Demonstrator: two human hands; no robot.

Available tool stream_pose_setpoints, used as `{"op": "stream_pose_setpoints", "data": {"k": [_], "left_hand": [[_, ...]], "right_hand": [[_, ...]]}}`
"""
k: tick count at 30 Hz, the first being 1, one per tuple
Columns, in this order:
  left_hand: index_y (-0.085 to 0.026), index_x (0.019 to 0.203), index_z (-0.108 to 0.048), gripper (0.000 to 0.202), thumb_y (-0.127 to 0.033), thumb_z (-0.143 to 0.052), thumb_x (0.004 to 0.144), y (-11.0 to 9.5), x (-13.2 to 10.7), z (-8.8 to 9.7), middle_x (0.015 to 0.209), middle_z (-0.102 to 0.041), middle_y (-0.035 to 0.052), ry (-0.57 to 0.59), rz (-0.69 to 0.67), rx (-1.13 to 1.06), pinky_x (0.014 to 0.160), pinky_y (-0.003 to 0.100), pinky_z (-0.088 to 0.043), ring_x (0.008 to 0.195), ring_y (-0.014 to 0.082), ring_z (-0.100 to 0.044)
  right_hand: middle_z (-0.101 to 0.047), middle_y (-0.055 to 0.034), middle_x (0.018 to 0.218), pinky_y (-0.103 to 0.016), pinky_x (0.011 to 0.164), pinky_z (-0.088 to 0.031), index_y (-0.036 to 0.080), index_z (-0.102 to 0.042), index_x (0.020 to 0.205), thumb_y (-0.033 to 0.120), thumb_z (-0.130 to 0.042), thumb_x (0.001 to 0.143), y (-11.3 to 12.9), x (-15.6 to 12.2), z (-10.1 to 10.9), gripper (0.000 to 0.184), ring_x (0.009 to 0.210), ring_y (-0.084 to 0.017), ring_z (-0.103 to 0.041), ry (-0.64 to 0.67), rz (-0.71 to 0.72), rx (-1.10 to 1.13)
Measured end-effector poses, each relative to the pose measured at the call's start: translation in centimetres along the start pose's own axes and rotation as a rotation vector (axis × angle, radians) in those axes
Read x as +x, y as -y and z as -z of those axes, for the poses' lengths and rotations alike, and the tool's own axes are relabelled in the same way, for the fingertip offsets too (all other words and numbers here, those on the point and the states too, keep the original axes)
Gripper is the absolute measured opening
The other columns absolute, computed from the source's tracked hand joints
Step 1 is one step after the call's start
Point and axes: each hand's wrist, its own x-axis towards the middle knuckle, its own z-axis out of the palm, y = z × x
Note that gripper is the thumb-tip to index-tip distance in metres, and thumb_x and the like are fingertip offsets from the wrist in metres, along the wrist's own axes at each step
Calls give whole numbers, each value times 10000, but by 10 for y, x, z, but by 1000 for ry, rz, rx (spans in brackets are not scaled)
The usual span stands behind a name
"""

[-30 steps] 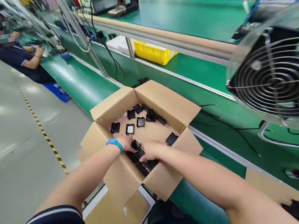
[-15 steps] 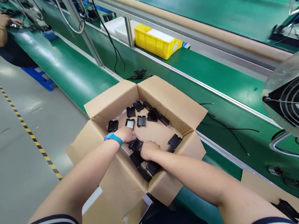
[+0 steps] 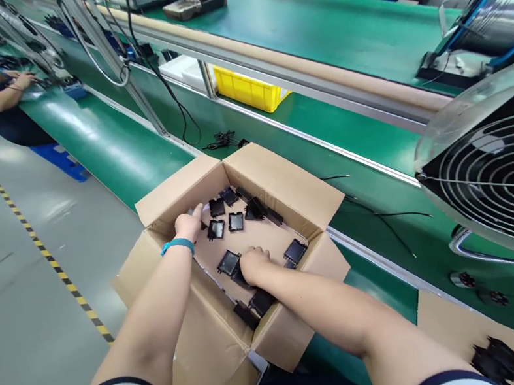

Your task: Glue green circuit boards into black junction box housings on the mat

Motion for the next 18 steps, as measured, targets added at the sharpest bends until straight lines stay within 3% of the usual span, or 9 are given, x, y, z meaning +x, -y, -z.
{"op": "stream_pose_setpoints", "data": {"k": [3,5,8,11,14,18], "left_hand": [[-78,1133,-706,611,-615,-612,855,-6,-9,-7,1273,-634,279,16,-57,124,978,487,-497,1259,430,-555],[-56,1155,-686,604,-557,-689,817,-10,-17,-14,1378,-544,310,34,-104,198,1022,503,-461,1309,445,-501],[-47,1172,-655,610,-481,-773,759,-15,-28,-21,1356,-543,312,91,-184,282,1035,482,-447,1296,423,-513],[-68,1233,-587,621,-395,-793,747,-15,-36,-24,1307,-581,286,125,-222,344,1031,503,-438,1293,419,-513],[-75,1334,-461,624,-326,-711,820,-14,-41,-24,1307,-574,275,139,-229,378,998,480,-460,1245,383,-555],[-53,1427,-296,710,-344,-637,876,-16,-49,-23,1367,-485,332,136,-200,427,974,507,-466,1297,411,-497]], "right_hand": [[-615,-249,1312,-418,970,-522,98,-698,1211,102,-729,730,4,-1,-3,482,1204,-342,-611,9,-6,30],[-651,-239,1271,-382,961,-526,94,-701,1202,92,-721,735,12,-1,-6,467,1175,-325,-639,13,4,50],[-699,-217,1197,-381,956,-529,100,-709,1174,68,-692,752,19,0,-7,423,1148,-321,-665,22,14,70],[-692,-207,1223,-428,950,-535,114,-610,1317,55,-676,753,20,1,-8,571,1148,-330,-668,14,8,76],[-668,-184,1280,-416,924,-545,161,-506,1419,73,-676,760,18,0,-12,686,1150,-322,-666,7,55,73],[-687,-132,1259,-350,911,-537,222,-564,1356,93,-636,807,16,-6,-18,568,1135,-282,-676,5,184,51]]}}
